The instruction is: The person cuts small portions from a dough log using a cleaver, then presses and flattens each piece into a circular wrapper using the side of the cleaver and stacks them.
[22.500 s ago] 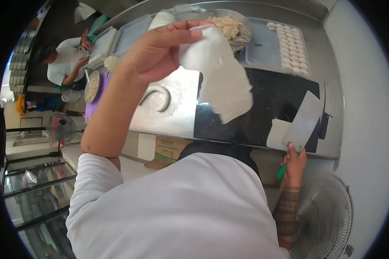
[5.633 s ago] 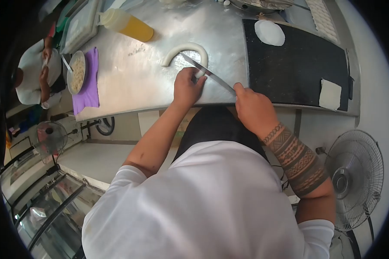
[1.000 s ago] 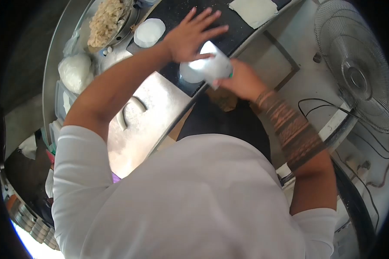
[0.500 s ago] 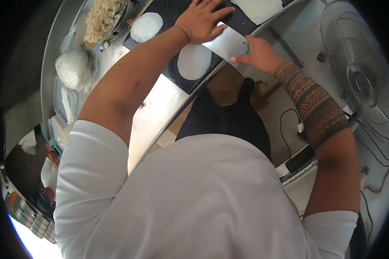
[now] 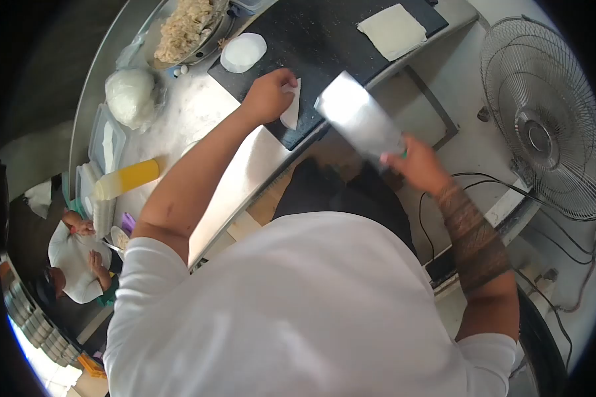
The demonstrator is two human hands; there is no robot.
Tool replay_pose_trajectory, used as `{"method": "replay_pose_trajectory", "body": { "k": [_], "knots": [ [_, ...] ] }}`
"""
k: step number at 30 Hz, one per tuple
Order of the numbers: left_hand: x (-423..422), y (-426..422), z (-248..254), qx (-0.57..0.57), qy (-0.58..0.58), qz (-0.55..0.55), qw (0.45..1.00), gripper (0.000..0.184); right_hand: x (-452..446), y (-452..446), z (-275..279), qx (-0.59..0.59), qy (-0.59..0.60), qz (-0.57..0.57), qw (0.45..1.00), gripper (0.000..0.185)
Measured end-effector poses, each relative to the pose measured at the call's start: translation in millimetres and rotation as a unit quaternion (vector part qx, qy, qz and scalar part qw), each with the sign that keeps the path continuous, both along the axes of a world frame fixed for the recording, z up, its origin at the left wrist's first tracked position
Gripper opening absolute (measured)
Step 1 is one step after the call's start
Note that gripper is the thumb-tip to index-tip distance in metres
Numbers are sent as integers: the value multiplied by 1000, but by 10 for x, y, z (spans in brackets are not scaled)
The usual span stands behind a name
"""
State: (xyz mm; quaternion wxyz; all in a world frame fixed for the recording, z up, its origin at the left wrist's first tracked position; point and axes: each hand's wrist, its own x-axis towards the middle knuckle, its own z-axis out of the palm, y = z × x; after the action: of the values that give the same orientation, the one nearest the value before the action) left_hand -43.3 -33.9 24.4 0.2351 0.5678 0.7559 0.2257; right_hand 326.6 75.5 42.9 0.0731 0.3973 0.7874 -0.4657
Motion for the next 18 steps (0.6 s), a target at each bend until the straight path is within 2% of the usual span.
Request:
{"method": "replay_pose_trajectory", "body": {
  "k": [1, 3, 4, 7, 9, 11, 12, 13, 16, 18],
  "knots": [
    [-10, -60, -51, -11, -68, 59, 996, 26, -64, 197, -121, 7, 47, -30, 998, 56],
    [-32, -100, -80, -27, -202, 174, 963, 22, -528, 517, 41, 11, 53, -64, 997, 57],
    [12, -118, -46, -2, -203, 211, 956, 26, -759, 603, -18, 38, 53, -69, 995, 58],
    [159, -139, 86, 5, -159, 212, 964, 26, -1369, 329, -180, 128, -3, -72, 989, 62],
    [280, -133, 236, 32, -131, 208, 969, 22, -1433, -132, -243, 72, 29, -17, 997, 64],
    [343, -96, 474, 41, -106, 186, 976, 21, -1221, -541, -266, 71, 33, 46, 996, 62],
    [313, -94, 544, 51, -113, 166, 978, 21, -1092, -655, -167, 26, 18, 54, 998, 62],
    [276, -85, 670, 68, -112, 156, 979, 22, -956, -727, -87, -19, 3, 61, 998, 61],
    [119, -34, 1226, 105, -99, 141, 979, 25, -505, -790, -322, -41, 35, 41, 998, 59],
    [-131, 57, 1372, 133, -149, 148, 969, 27, -309, -747, -365, -76, 31, 10, 997, 59]
  ]
}}
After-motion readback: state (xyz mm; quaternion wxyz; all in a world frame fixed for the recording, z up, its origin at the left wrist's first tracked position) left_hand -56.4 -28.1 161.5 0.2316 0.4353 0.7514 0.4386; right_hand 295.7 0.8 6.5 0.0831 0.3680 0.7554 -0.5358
